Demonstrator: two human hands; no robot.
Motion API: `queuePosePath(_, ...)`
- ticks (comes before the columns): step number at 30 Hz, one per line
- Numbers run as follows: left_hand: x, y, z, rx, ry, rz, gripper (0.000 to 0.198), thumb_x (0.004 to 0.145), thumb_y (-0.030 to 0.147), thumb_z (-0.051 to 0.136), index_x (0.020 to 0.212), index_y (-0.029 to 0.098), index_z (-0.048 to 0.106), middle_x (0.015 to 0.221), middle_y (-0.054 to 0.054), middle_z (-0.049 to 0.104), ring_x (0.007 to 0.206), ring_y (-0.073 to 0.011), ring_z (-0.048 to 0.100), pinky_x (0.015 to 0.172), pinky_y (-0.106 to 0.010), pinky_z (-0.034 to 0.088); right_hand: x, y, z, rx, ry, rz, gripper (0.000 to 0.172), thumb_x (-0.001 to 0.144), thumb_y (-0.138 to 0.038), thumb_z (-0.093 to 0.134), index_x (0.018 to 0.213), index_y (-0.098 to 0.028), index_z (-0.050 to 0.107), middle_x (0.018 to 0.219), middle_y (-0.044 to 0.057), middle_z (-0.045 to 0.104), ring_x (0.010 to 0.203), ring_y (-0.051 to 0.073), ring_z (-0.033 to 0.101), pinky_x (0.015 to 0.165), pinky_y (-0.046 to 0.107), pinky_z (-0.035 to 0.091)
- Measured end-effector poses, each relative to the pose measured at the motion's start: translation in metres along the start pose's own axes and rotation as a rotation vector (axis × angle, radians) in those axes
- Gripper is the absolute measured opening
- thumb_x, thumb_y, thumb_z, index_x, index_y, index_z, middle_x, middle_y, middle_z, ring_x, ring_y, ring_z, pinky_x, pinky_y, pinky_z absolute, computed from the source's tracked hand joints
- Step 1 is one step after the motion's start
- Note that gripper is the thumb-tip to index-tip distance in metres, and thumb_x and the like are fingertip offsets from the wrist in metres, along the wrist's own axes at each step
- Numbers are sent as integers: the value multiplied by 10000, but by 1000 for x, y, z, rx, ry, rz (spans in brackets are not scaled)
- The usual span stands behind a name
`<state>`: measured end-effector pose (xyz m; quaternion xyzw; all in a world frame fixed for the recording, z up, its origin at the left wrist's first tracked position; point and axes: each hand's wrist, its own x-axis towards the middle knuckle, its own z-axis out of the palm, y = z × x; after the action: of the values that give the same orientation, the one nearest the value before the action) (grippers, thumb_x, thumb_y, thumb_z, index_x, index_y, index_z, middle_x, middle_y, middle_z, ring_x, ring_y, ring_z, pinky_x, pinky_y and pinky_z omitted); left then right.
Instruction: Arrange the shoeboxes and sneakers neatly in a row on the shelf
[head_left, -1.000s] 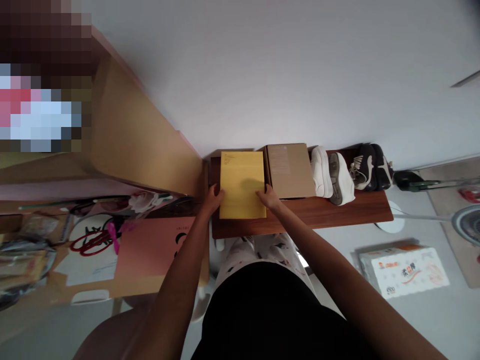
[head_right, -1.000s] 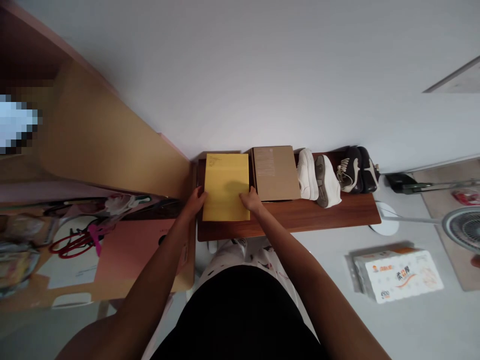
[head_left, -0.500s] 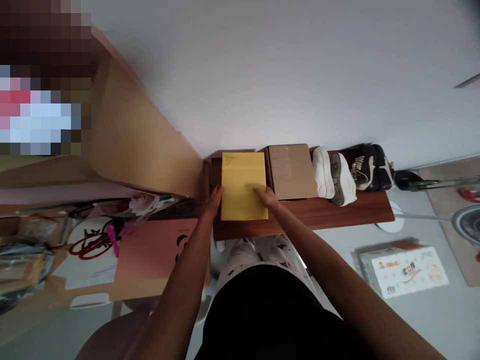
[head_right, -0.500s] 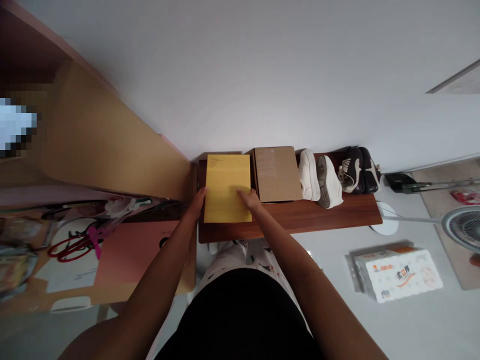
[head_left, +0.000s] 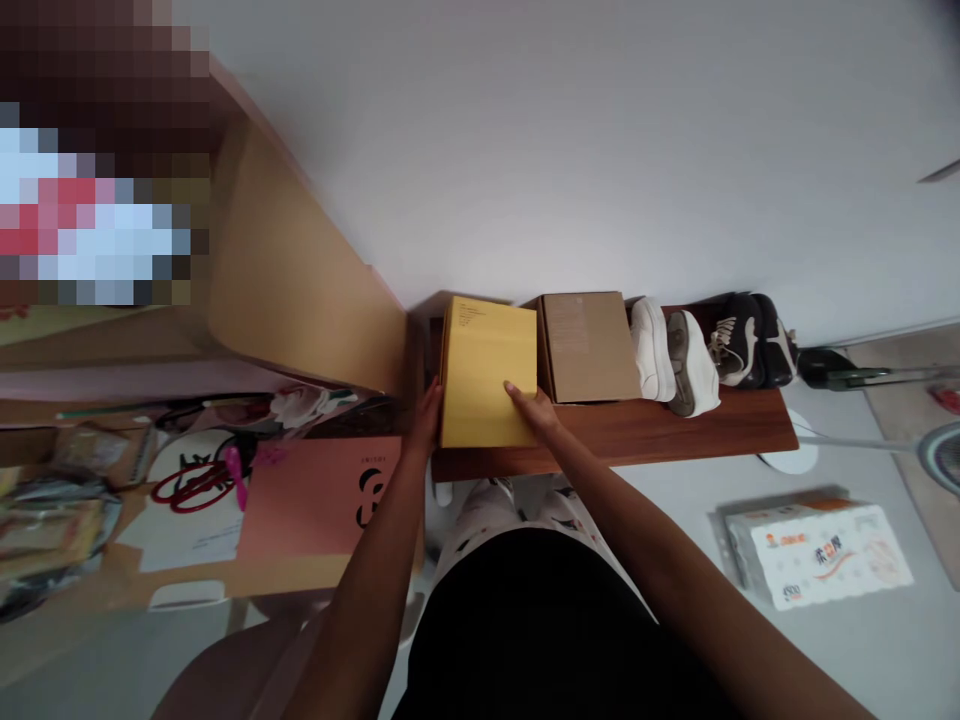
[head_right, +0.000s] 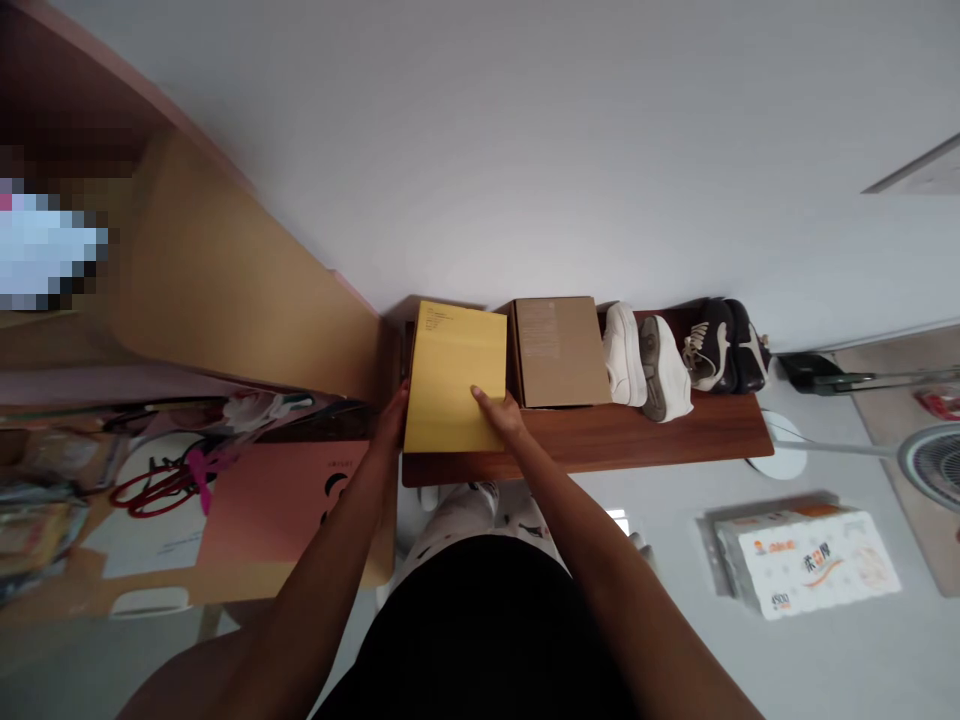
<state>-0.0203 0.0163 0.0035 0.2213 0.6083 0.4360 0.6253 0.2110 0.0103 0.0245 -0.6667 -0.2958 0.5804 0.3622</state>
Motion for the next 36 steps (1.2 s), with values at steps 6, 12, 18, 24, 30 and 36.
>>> queuePosePath(6,-39,18,-14,-64,-135,-48,748,699,574,805,1328,220,606,1239,-110,714,1192,-318,649,998,-434,542,-6,4,-3,127,-144,9,710,739,-669,734,1234,-166,652,1247,122,715,1135,263,686,1002,405,548)
queuePosePath(12,-57,34,-3,89,-64,-49,633,735,491,794,1276,207,627,1144,-109,741,1046,-281,709,904,-403,589,-4,13,-3,-86,-57,-134,809,820,-696,619,1453,-208,496,1470,107,560,1392,238,489,1174,420,375)
queuePosePath(18,-67,50,25,319,34,100,523,772,407,770,1251,228,660,1182,-80,730,1093,-285,688,949,-414,561,-15,8,7,-184,-118,-226,776,839,-767,533,1431,-266,556,1562,60,457,1509,242,307,1248,446,216)
queuePosePath(24,-70,51,35,428,57,171,545,770,365,774,1284,228,655,1183,-89,730,1089,-294,686,949,-404,545,-40,-4,22,71,-276,-103,858,822,-676,645,1540,-272,403,1496,51,537,1349,243,536,1151,441,413)
queuePosePath(30,-61,41,37,520,46,172,680,763,412,780,1398,276,577,1252,-87,708,1148,-312,666,1002,-421,505,-46,-9,20,114,-285,-68,819,834,-629,649,1530,-258,425,1280,38,696,1165,241,656,1056,433,506)
queuePosePath(36,-40,30,25,463,53,100,728,807,539,717,1455,273,517,1494,-105,535,1439,-318,425,1174,-425,342,-50,-10,6,37,-223,-197,871,877,-652,575,1598,-280,258,1448,51,585,1317,223,569,1088,388,475)
